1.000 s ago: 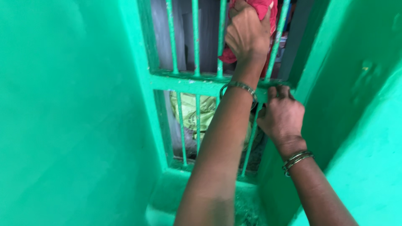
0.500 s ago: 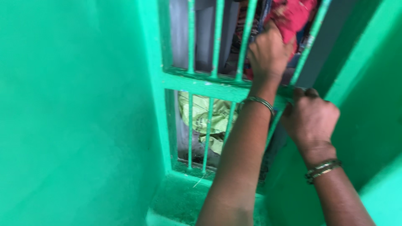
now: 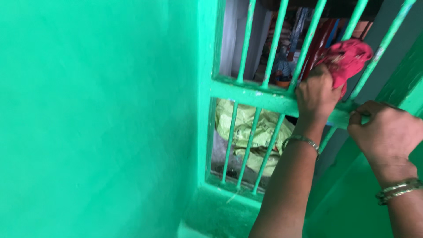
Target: The person wipes the vertical metal bars and the surrounding green-painted frame of a window using a red cloth, reaching between and around the bars to clean the surfaces.
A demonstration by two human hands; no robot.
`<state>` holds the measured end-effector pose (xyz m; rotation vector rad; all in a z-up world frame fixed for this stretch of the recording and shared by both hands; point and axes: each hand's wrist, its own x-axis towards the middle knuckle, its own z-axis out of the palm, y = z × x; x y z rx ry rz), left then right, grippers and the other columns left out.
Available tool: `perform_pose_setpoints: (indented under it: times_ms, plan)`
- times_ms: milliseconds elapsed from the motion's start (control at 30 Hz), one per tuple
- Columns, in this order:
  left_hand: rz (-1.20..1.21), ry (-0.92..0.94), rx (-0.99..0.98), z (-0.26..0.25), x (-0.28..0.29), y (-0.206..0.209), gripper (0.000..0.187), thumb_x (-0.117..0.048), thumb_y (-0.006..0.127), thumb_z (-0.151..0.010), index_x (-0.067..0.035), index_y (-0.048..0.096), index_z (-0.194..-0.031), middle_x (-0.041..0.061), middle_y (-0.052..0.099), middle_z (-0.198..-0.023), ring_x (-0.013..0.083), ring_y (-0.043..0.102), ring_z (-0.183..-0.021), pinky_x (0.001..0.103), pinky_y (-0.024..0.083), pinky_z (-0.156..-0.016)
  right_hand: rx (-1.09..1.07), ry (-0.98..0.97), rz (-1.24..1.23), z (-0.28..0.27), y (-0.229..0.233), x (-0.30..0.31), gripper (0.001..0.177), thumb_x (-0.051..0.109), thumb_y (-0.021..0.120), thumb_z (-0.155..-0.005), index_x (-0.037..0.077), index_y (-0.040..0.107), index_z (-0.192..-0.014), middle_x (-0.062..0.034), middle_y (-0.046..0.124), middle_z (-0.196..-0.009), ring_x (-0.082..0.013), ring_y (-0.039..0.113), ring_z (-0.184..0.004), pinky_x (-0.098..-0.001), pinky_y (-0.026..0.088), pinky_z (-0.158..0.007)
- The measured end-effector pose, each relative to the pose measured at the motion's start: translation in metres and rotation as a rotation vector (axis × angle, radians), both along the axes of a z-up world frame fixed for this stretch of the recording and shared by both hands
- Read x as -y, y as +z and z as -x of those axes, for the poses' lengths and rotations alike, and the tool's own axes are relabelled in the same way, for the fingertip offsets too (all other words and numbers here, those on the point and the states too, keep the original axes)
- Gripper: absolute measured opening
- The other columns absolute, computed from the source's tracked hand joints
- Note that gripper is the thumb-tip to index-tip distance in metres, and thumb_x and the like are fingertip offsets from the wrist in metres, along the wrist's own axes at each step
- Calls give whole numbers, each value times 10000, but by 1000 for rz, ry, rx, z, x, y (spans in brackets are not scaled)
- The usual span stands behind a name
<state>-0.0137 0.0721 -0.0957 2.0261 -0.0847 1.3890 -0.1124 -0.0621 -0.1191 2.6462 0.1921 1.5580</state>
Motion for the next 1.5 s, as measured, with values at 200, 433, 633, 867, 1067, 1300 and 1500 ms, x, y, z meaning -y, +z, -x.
perform_pose_setpoints:
  times_ms: [200, 433, 633, 867, 1067, 1300, 1500]
  plan:
    - [78, -130, 96, 2, -9, -10, 482, -395, 770, -876, 9, 595, -1073, 241, 708, -829, 442, 728, -785, 528, 589, -697, 288, 550, -404, 6, 24, -36, 252, 26, 699, -985, 36, 688, -1237, -147, 695, -1156, -305, 655, -833, -448, 550, -726]
    - [175, -232, 262, 10, -12, -12, 428, -302, 808, -831, 14, 625, -1053, 248, 714, -904, 431, 728, -811, 496, 586, -729, 495, 646, -353, -34, 21, -62, 341, -70, 586, -1062, -50, 522, -1397, -234, 572, -1354, -385, 580, -1267, -432, 502, -1091]
    - [256, -297, 322, 6, -14, -19, 421, -269, 830, -820, 25, 647, -1060, 255, 722, -934, 423, 728, -857, 484, 587, -775, 557, 581, -446, -64, 6, -66, 463, -82, 550, -1019, -47, 436, -1466, -275, 503, -1394, -429, 527, -1313, -475, 447, -1177]
    - [416, -422, 551, 27, -35, -12, 414, -211, 793, -857, 3, 667, -1188, 202, 770, -1103, 357, 767, -1023, 441, 593, -925, 445, 452, -430, -77, 5, -62, 627, 50, 598, -1043, -49, 326, -1599, -253, 553, -1431, -417, 547, -1280, -496, 435, -1075]
    - [100, 336, 703, 53, -88, 42, 761, -307, 890, -727, 201, 537, -1170, 386, 605, -1175, 480, 609, -1136, 527, 487, -989, 362, 406, -436, -74, 3, -63, 743, 83, 636, -1010, -50, 255, -1634, -219, 565, -1341, -382, 561, -1162, -472, 418, -1001]
    - [149, 164, 193, 27, -54, 113, 528, -359, 849, -814, 46, 609, -1051, 247, 716, -919, 414, 736, -848, 511, 587, -732, 342, 368, -433, -73, 5, -62, 842, 110, 674, -932, -58, 231, -1628, -214, 552, -1232, -370, 539, -1057, -462, 420, -949]
    - [191, 267, 349, -17, -38, 109, 471, -298, 815, -820, 11, 586, -1091, 203, 749, -972, 395, 757, -853, 510, 595, -764, 325, 328, -426, -77, 2, -63, 891, 124, 703, -931, -63, 195, -1639, -224, 533, -1196, -384, 520, -993, -465, 423, -929]
